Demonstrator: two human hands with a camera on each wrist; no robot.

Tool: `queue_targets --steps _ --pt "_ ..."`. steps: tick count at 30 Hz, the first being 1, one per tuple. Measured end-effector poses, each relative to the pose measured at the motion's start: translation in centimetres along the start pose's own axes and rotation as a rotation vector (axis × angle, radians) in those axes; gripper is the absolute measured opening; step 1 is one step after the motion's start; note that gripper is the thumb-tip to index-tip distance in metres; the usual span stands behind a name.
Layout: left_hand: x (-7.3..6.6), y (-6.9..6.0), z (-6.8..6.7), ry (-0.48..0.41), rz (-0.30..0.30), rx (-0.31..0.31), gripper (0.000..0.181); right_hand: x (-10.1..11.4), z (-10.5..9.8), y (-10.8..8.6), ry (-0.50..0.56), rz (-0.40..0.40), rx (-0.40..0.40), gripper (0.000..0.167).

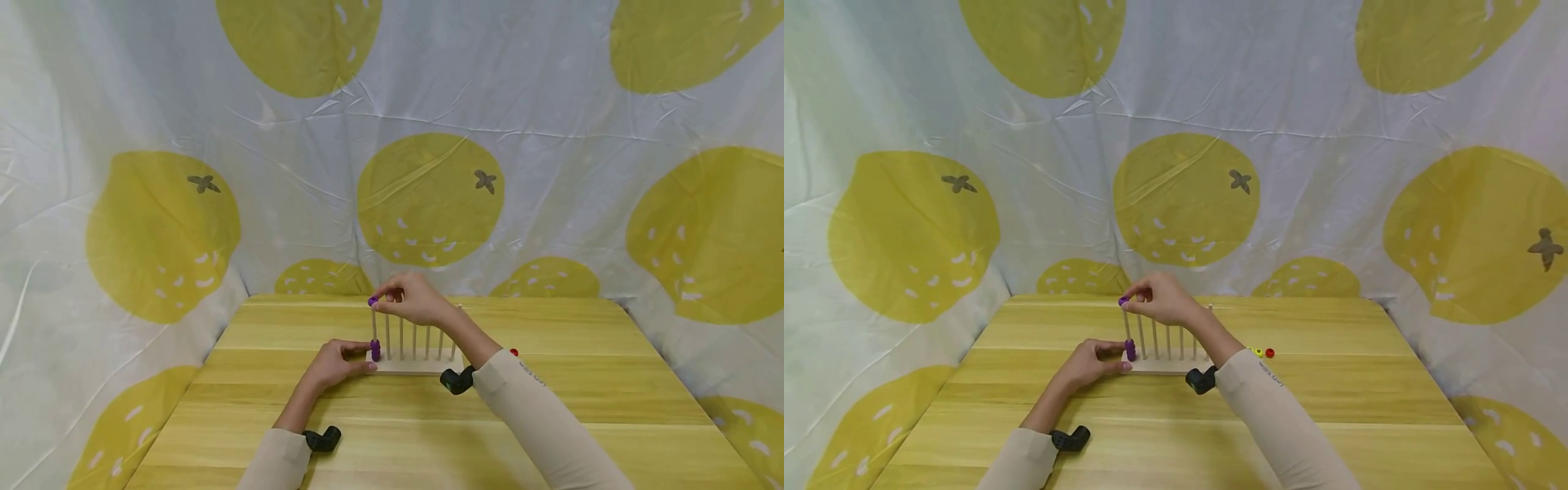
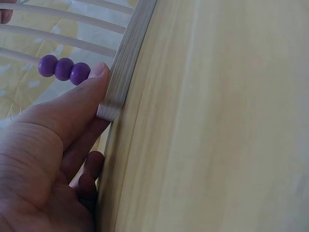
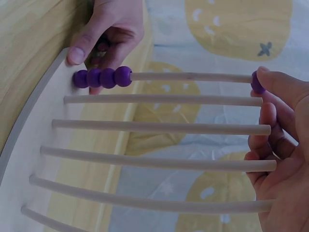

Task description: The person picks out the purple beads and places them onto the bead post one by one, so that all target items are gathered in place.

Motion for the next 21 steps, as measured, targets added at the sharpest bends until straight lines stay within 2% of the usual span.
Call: queue_targets --steps 11,21 --pt "0.41 -0.39 0.21 -0.002 0.006 0.004 0.048 -0.31 0.45 -0.25 0.000 0.009 0.015 0.016" --pt "0.18 0.10 0.10 0.010 0.023 0.009 0.051 -0.27 0.06 -0.07 -0.031 0.016 -0.003 0.022"
Point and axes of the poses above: each hand's wrist, its own y-axis towards the middle knuckle, its own z-axis out of the palm, x = y × z, the point moved 2 cm from there along y, towards the middle knuckle, and after that the axes turned 13 degrees about -x, right-handed, at the moved point
